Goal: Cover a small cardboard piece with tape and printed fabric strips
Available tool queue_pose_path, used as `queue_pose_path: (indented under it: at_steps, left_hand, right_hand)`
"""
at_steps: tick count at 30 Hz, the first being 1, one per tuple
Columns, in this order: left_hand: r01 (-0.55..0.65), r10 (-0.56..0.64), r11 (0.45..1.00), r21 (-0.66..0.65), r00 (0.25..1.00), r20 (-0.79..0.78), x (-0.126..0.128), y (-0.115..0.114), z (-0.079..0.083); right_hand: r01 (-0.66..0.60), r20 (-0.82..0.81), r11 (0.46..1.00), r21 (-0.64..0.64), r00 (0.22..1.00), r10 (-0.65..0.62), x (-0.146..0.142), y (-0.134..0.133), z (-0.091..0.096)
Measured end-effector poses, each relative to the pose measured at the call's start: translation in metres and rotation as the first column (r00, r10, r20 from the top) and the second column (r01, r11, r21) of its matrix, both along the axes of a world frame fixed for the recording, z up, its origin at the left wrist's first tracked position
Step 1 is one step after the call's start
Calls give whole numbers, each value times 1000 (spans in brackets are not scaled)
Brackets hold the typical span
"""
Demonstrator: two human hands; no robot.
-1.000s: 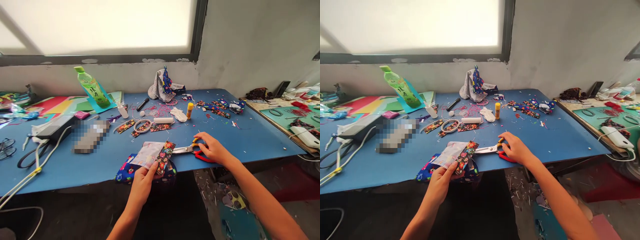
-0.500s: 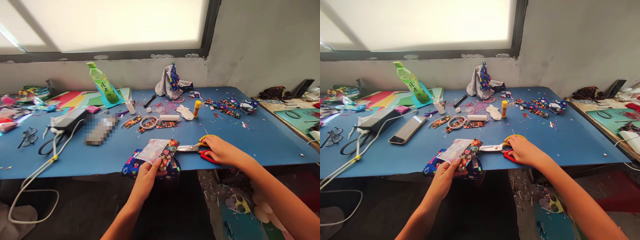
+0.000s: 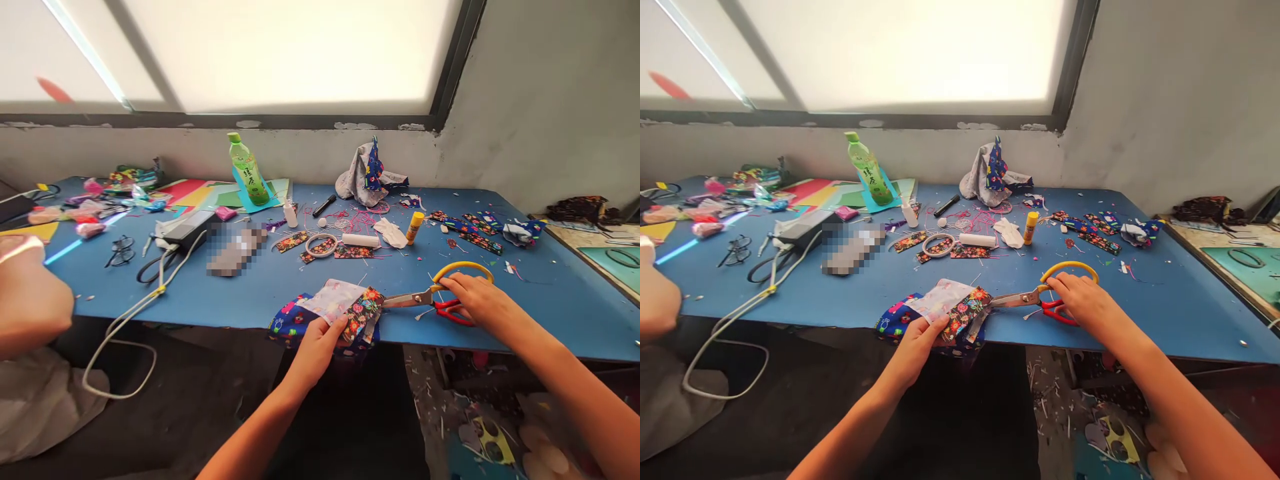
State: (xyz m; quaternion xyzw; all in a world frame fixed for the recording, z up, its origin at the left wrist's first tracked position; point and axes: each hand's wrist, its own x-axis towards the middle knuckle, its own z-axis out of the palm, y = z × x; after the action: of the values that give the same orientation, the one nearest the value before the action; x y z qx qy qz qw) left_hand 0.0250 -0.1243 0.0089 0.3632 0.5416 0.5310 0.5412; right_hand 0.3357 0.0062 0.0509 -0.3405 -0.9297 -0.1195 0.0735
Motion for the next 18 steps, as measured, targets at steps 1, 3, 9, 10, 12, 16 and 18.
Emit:
queue_pose_path:
  at_steps: [1,3,9,10,12,16,18]
  left_hand:
    - [5,-5,1000,3,1000,-11,0,0,-1]
    - [17,-16,1000,9,999,-42,-1,0,-2]
    - [116,-113,993,19,988,-109,-3,0,12]
    - [131,-127,991,26,986,-112,-2,0,16]
    - [153,-147,987,44,982,-120,0,0,24]
    - [176,-164,982,62,973,-160,1,2,30]
    - [175,-162,982,63,970,-179,-1,2,30]
  right_hand:
    - [11,32,999,51,999,-13,2,0,0]
    - [23,67,994,104,997,-30,9,-1,3]
    - [57,49,996,70,997,-60,45,-16,19]
    - [74,48,995,67,996,-78,49,-22,21]
    - [115,48,991,69,992,-118,53,-34,23]
    - [189,48,980,62,980,-192,54,-51,21]
    - [240,43,969,65,969,-243,54,-53,18]
